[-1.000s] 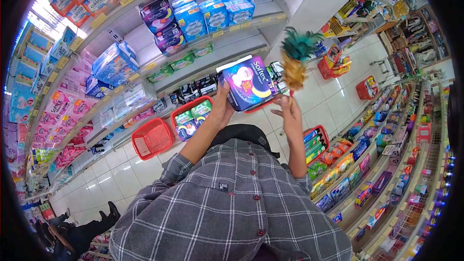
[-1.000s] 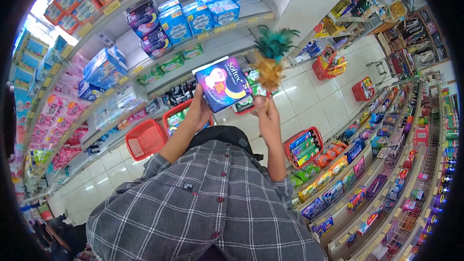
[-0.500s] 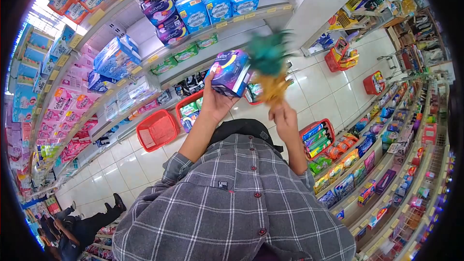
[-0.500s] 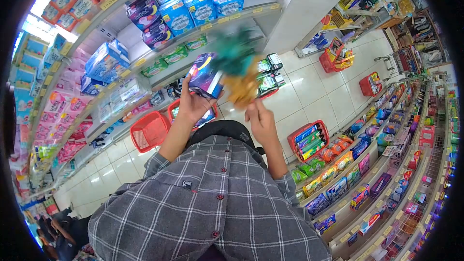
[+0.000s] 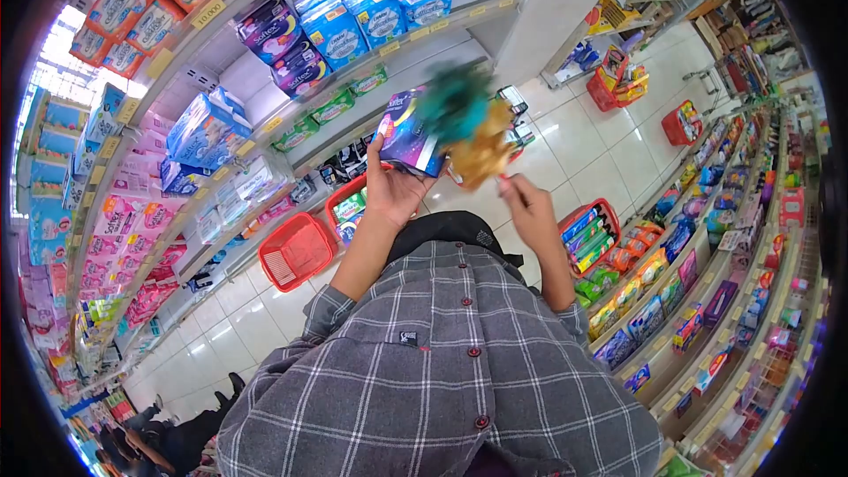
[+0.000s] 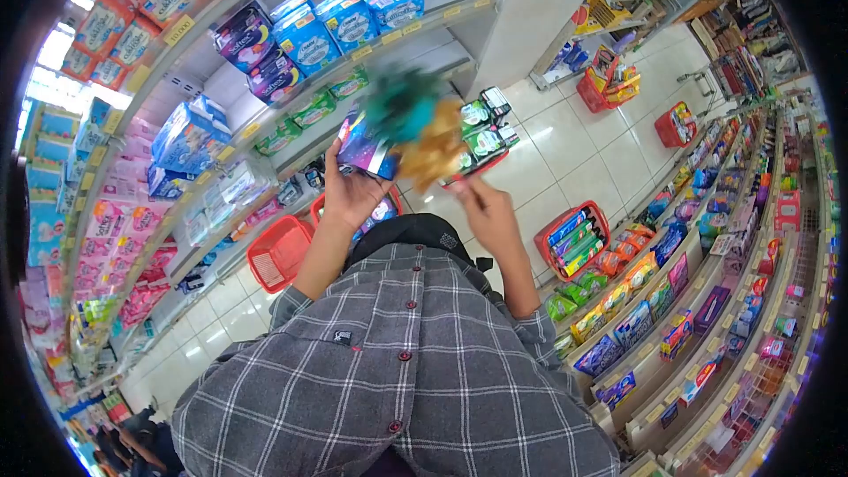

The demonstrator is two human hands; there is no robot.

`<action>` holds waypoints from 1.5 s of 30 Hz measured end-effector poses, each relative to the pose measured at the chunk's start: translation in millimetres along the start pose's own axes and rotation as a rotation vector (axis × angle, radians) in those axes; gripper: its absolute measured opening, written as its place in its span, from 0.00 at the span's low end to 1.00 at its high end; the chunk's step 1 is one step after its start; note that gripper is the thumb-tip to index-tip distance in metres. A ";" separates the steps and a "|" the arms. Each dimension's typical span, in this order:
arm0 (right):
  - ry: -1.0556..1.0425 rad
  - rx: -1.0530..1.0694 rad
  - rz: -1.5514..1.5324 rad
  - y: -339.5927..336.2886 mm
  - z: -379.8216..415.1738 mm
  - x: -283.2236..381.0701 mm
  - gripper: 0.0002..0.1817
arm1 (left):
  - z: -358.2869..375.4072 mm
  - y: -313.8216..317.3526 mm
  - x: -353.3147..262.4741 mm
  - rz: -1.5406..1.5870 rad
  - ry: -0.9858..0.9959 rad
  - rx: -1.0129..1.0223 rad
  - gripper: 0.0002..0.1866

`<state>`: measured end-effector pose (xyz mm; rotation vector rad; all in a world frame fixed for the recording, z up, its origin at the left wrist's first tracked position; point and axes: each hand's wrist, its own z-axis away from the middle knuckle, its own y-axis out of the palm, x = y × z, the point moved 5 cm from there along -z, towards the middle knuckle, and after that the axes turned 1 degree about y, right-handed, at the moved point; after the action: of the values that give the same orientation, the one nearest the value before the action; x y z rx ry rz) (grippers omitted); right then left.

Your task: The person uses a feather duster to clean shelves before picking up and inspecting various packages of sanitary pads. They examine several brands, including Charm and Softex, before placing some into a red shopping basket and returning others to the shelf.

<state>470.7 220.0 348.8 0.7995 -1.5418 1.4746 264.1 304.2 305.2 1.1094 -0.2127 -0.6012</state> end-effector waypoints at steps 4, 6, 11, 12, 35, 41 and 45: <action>-0.076 0.191 0.074 27.8 4.2 7.7 0.17 | -1.2 -17.2 -2.5 -0.097 0.036 0.062 0.36; -0.032 0.007 0.009 25.5 -10.7 -28.5 0.17 | 7.5 -5.7 -4.0 -0.031 0.000 -0.023 0.36; 0.137 -0.221 -0.203 -7.9 -19.6 -66.2 0.19 | 25.8 -1.6 -34.2 -0.835 0.714 -0.030 0.43; 0.213 -0.204 -0.280 -14.1 -14.6 -56.5 0.20 | 35.6 7.0 -37.9 -1.197 0.974 -0.047 0.45; -0.167 0.151 -0.060 21.7 9.1 18.7 0.19 | 22.2 -43.3 -48.8 -2.037 1.266 0.271 0.42; 0.224 -0.096 -0.436 44.4 -22.7 -61.5 0.25 | 53.6 13.6 -27.8 -1.831 1.346 0.175 0.40; 0.339 -0.001 -0.780 72.9 -15.8 -21.2 0.29 | 52.3 13.8 -2.3 -2.176 1.276 0.425 0.36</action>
<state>417.9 241.1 296.0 0.9469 -0.8241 0.9545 243.5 269.1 341.0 1.5763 2.3479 -1.5119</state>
